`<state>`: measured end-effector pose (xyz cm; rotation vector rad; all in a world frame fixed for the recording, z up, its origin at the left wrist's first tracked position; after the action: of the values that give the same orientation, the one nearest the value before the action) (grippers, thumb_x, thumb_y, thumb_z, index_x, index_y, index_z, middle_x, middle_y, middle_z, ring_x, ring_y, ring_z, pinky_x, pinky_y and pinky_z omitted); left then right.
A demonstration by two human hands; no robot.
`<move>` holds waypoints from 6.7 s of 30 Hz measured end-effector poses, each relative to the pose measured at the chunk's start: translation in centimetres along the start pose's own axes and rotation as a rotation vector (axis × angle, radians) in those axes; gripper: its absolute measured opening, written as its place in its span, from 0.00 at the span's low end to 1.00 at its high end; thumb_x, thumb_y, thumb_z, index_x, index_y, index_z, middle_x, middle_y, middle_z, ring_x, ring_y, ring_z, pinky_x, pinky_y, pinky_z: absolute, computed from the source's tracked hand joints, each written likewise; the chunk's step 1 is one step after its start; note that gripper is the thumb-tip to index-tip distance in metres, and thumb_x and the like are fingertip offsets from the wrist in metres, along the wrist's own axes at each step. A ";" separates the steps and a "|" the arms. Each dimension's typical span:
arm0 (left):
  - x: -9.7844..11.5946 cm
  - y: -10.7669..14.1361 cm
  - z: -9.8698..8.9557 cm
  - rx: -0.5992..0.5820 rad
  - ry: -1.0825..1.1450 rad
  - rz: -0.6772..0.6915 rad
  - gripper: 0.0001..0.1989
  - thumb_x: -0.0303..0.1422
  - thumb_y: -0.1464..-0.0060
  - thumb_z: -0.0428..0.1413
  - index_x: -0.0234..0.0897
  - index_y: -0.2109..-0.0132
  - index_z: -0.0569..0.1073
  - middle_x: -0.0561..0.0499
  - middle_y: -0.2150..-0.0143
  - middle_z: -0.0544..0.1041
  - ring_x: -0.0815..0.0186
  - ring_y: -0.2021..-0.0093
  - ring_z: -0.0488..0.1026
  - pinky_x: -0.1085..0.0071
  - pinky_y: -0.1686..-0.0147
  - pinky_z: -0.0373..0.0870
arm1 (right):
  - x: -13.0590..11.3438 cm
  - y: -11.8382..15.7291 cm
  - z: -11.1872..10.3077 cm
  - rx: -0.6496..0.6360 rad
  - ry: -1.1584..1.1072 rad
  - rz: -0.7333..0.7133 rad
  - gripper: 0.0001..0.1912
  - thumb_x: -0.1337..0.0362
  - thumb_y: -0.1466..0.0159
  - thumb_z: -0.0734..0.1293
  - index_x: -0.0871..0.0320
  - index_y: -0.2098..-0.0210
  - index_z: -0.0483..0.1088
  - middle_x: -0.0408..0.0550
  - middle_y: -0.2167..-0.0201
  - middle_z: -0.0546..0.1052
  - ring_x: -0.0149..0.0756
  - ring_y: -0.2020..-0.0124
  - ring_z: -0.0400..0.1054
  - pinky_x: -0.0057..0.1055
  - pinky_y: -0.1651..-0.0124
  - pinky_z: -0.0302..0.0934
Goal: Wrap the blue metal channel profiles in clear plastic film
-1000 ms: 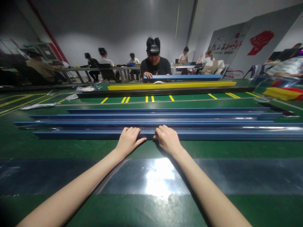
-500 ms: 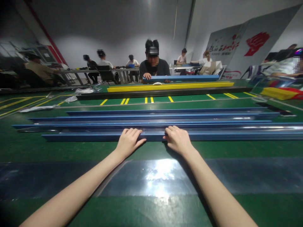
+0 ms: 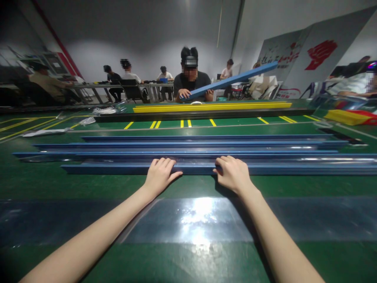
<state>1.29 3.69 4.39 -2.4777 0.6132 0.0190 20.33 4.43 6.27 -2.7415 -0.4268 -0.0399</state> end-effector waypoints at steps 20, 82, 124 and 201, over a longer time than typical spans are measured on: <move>0.2 0.1 -0.2 0.018 0.101 0.063 0.17 0.42 0.47 0.51 0.33 0.57 0.67 0.46 0.61 0.73 0.61 0.61 0.67 0.66 0.62 0.57 | -4.6 -1.1 0.4 0.121 -0.097 -0.172 0.14 0.56 0.39 0.58 0.58 0.72 0.67 0.47 0.71 0.72 0.34 0.66 0.63 0.28 0.71 0.47; 0.1 0.0 -0.1 0.021 -0.018 0.034 0.17 0.45 0.45 0.47 0.35 0.67 0.68 0.49 0.71 0.73 0.63 0.68 0.67 0.68 0.69 0.53 | -3.2 -0.3 2.1 0.027 -0.073 -0.163 0.17 0.58 0.38 0.54 0.60 0.58 0.67 0.51 0.59 0.74 0.38 0.58 0.66 0.31 0.60 0.52; 0.1 -0.1 -0.1 -0.004 -0.033 0.021 0.18 0.46 0.45 0.46 0.35 0.66 0.68 0.48 0.71 0.73 0.63 0.68 0.68 0.68 0.69 0.53 | -3.3 -0.2 2.0 0.028 -0.089 -0.171 0.17 0.59 0.38 0.54 0.60 0.57 0.67 0.52 0.58 0.74 0.38 0.57 0.65 0.32 0.59 0.52; 0.0 0.1 -0.2 0.047 -0.013 0.022 0.17 0.45 0.46 0.48 0.35 0.64 0.69 0.48 0.68 0.72 0.62 0.65 0.65 0.67 0.65 0.54 | 0.3 0.1 0.5 -0.084 0.016 0.017 0.07 0.62 0.42 0.59 0.56 0.72 0.66 0.44 0.69 0.72 0.33 0.65 0.65 0.27 0.74 0.44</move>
<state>1.26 3.52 4.46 -2.4236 0.6280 0.0289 20.60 4.59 5.84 -2.8251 -0.4054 -0.0775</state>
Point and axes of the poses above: each hand's wrist, its own y-axis away from the middle knuckle, its own z-axis out of the palm, x = y × z, the point moved 8 cm from there along -y, towards the middle knuckle
